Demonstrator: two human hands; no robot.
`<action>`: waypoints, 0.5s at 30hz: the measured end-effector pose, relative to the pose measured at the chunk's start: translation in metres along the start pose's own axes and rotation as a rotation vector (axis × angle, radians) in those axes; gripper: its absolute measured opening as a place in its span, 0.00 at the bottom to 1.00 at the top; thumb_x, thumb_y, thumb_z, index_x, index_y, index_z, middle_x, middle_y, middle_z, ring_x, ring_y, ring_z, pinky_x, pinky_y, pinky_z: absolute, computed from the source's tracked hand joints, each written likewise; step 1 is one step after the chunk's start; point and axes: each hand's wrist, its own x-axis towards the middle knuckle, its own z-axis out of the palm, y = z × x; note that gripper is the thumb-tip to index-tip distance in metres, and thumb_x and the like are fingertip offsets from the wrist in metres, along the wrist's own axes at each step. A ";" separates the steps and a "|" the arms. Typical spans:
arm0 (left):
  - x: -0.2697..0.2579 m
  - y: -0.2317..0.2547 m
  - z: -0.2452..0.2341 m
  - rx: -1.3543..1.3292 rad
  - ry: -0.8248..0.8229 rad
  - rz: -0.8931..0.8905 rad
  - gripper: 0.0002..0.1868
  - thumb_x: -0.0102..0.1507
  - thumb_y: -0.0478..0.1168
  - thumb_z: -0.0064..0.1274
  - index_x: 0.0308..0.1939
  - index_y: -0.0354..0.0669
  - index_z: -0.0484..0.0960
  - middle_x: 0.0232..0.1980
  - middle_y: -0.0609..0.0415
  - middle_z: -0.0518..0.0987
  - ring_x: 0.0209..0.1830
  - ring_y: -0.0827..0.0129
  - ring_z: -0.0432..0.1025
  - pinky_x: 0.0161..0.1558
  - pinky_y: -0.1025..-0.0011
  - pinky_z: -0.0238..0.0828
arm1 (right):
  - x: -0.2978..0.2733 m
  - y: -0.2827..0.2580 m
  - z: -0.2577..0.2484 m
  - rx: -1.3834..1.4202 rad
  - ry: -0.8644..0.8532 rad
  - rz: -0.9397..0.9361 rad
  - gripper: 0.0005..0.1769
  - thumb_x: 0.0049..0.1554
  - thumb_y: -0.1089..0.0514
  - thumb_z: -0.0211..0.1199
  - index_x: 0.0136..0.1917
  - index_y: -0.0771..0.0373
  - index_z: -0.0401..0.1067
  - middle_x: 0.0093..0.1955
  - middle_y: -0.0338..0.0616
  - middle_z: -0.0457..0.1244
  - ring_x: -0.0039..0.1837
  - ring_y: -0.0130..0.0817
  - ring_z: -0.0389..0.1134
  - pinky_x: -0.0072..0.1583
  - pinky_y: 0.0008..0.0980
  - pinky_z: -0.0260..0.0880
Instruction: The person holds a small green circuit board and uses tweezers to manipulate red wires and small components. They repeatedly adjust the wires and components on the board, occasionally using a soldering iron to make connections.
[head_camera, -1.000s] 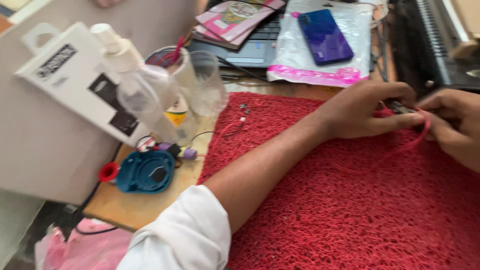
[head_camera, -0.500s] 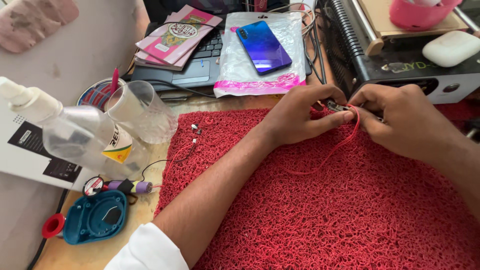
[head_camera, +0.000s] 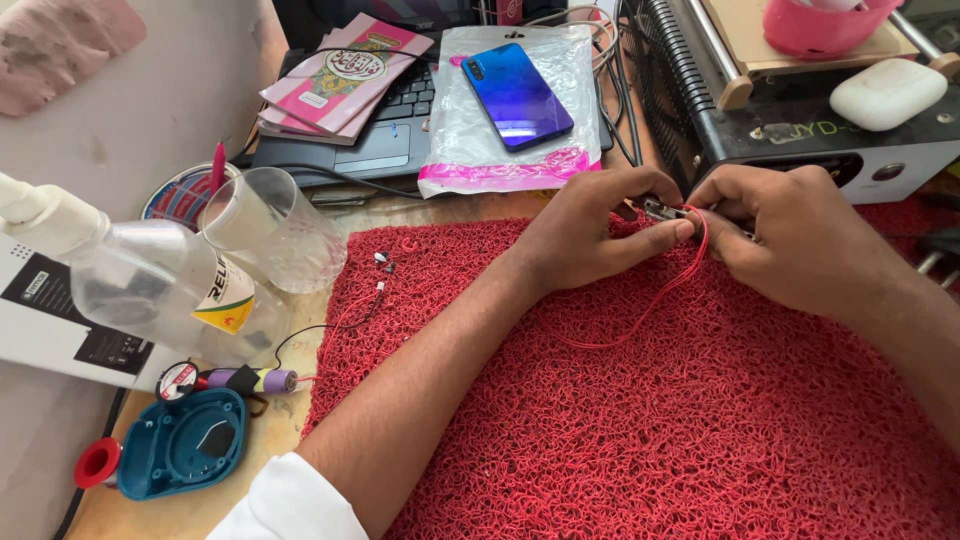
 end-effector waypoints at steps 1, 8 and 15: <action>0.000 0.000 0.000 -0.019 0.004 0.009 0.18 0.69 0.51 0.57 0.50 0.40 0.81 0.43 0.53 0.85 0.42 0.71 0.83 0.45 0.72 0.83 | 0.000 0.000 0.000 0.008 0.008 -0.006 0.12 0.55 0.63 0.64 0.53 0.69 0.76 0.39 0.51 0.72 0.38 0.32 0.75 0.41 0.34 0.75; -0.001 -0.003 0.001 -0.005 0.013 0.013 0.17 0.69 0.50 0.58 0.50 0.39 0.81 0.41 0.53 0.85 0.41 0.72 0.83 0.44 0.72 0.82 | 0.000 0.001 0.002 -0.015 0.019 0.033 0.11 0.58 0.61 0.64 0.53 0.68 0.77 0.38 0.51 0.72 0.37 0.33 0.74 0.40 0.35 0.74; -0.002 -0.008 0.003 0.021 0.023 0.031 0.17 0.68 0.51 0.59 0.50 0.41 0.81 0.42 0.53 0.86 0.42 0.70 0.84 0.45 0.70 0.81 | -0.001 0.004 0.004 -0.030 0.044 0.018 0.11 0.59 0.60 0.64 0.54 0.68 0.77 0.39 0.51 0.72 0.38 0.33 0.75 0.42 0.34 0.73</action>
